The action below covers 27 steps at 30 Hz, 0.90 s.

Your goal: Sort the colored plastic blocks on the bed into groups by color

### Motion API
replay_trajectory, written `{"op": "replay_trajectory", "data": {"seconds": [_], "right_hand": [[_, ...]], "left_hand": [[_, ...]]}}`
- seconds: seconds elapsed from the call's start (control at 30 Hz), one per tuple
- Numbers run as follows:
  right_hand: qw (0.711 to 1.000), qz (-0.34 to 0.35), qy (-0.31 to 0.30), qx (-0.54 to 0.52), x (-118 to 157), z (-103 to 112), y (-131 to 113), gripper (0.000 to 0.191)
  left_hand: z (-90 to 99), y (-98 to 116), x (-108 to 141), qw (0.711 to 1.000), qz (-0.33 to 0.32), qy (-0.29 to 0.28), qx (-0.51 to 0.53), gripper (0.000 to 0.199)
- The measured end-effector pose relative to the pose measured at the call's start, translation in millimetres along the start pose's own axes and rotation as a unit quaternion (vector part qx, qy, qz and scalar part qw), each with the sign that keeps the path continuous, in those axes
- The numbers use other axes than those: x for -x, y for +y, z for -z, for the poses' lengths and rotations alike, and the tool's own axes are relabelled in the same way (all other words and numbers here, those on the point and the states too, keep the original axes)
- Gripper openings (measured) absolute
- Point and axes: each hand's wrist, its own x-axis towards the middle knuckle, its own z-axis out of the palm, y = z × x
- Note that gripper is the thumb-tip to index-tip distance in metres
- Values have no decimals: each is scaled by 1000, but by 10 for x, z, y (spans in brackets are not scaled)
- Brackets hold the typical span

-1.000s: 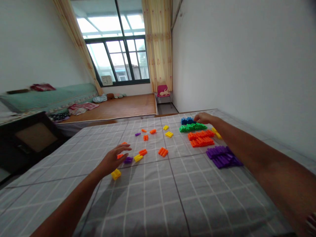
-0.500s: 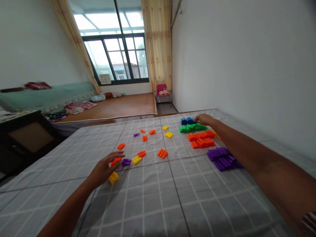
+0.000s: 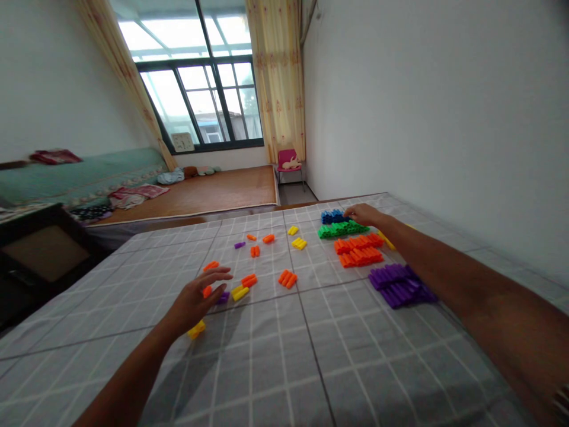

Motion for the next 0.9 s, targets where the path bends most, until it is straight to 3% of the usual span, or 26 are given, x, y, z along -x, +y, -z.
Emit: {"op": "replay_trajectory", "data": {"seconds": [0.1,0.2,0.3,0.37,0.47,0.7,0.9], "right_hand": [[1000,16,24,-12,27,140,-235,35],[996,71,43,-38,19,249,-638,34],[990,131,17,-49,-31,299,-1053,34],[991,130,1,-31,-93,326,-1192,33],[998,59,16,17,-210,385,-1073,34],[995,-39,-49,74,-192,338,-297,34],[996,-40,-63,40,-150,120,-158,32]], "left_hand": [[-27,-80,-72,1000,7,0,3,46],[-58,-157,-229,1000,19,-22,-11,43],[-108,-242,-387,997,35,-56,-34,38],[-157,-302,-426,997,38,-55,-46,35],[-241,-395,-357,999,37,-10,-39,35],[-293,-676,-145,997,61,41,-7,32],[-271,-706,-159,997,62,49,13,38]]}}
